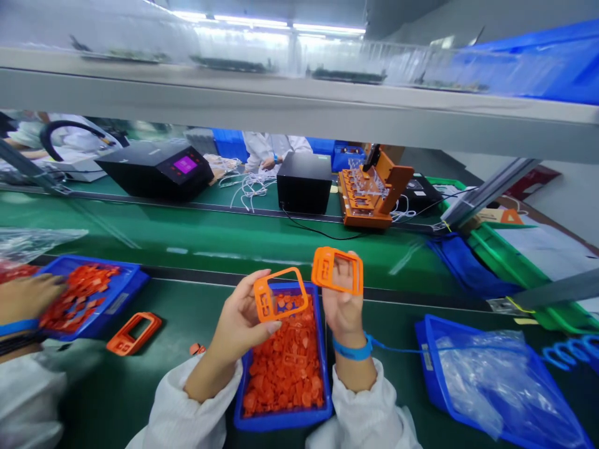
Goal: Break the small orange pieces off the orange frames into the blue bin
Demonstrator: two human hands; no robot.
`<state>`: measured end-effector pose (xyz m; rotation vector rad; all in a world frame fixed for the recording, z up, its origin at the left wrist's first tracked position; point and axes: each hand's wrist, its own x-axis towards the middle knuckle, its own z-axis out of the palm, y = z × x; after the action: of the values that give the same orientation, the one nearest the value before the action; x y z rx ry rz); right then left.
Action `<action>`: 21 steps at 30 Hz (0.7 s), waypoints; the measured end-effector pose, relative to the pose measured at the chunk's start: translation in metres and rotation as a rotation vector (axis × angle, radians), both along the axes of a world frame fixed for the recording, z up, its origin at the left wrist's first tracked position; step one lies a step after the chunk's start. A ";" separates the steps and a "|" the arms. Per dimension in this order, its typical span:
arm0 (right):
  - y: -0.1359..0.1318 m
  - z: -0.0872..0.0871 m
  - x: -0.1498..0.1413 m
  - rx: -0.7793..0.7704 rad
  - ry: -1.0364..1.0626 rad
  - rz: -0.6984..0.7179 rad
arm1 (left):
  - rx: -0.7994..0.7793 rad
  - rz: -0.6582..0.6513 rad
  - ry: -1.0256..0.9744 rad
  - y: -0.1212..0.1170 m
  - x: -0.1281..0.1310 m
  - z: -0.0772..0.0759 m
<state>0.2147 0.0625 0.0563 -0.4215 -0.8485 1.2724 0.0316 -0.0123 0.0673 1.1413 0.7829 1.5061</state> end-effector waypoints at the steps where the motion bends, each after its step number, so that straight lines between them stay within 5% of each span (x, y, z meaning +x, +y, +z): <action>1: 0.004 -0.002 0.004 0.011 -0.043 0.002 | 0.007 0.004 0.002 -0.001 -0.002 0.002; 9: -0.001 -0.018 -0.002 0.048 -0.411 0.355 | 0.034 0.023 0.036 -0.004 -0.009 0.007; 17: -0.002 -0.026 -0.002 0.060 -0.453 0.364 | 0.129 0.201 0.472 0.001 -0.025 0.005; 21: -0.002 -0.027 -0.003 0.078 -0.450 0.387 | 0.185 0.202 0.507 0.003 -0.030 0.003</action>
<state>0.2118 0.0605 0.0293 -0.5066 -1.4064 1.5182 0.0016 -0.0091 0.0700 1.6586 1.1443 1.4914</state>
